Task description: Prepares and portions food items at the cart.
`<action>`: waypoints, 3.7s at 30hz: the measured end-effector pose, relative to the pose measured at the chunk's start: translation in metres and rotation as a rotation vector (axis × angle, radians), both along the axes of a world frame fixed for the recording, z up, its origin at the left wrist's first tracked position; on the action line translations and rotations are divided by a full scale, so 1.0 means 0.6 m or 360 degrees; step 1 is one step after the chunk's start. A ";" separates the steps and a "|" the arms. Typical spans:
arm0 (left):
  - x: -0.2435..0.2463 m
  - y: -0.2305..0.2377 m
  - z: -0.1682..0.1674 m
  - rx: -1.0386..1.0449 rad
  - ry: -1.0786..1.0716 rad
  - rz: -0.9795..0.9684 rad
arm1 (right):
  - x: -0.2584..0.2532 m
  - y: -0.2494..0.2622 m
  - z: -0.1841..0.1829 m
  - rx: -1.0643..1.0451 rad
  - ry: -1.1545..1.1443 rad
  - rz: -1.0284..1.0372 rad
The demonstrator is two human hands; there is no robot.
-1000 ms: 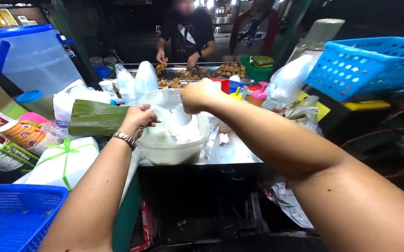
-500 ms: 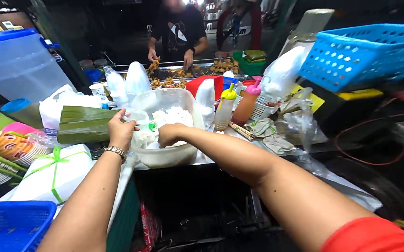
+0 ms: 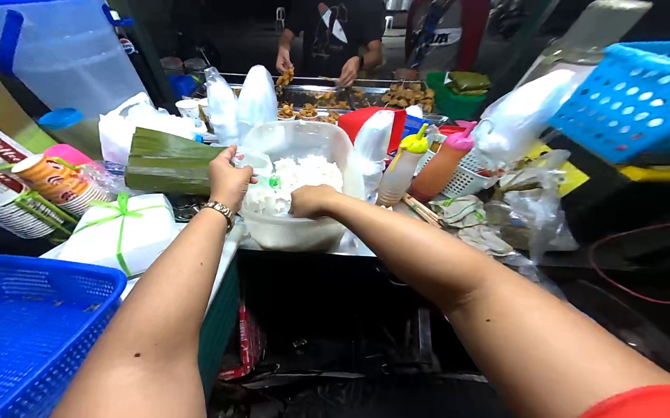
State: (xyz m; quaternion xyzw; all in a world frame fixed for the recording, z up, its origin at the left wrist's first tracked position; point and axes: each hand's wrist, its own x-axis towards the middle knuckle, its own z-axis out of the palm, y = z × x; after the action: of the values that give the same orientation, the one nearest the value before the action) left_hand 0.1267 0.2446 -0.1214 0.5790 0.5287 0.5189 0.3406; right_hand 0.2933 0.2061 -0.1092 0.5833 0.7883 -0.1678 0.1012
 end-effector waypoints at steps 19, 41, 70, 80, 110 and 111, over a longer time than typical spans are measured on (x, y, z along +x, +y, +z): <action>-0.001 -0.005 0.043 -0.0167 0.0032 -0.0153 | 0.152 -0.012 0.089 -0.0019 0.1270 -0.0654; 0.050 -0.047 0.093 -0.0122 -0.0002 -0.0510 | 0.092 -0.014 0.069 0.0739 0.0852 -0.0407; 0.101 -0.100 0.058 0.0169 -0.0007 -0.0676 | 0.114 -0.074 0.138 0.0818 0.2584 -0.0133; 0.094 -0.098 0.077 0.0004 0.0385 -0.0756 | 0.138 -0.070 0.120 0.0882 0.3125 -0.0413; 0.120 -0.157 0.116 -0.0131 -0.0319 -0.0674 | 0.077 -0.132 0.003 0.2241 0.1490 0.0412; 0.119 -0.160 0.120 -0.0130 -0.0354 -0.0706 | 0.081 -0.132 0.002 0.2312 0.1403 0.0319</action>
State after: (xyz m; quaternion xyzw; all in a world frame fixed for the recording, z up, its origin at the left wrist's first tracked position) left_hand 0.1984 0.1488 -0.0494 0.6058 0.3685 0.4702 0.5254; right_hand 0.3421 0.1269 -0.1078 0.3125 0.7154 0.1774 -0.5992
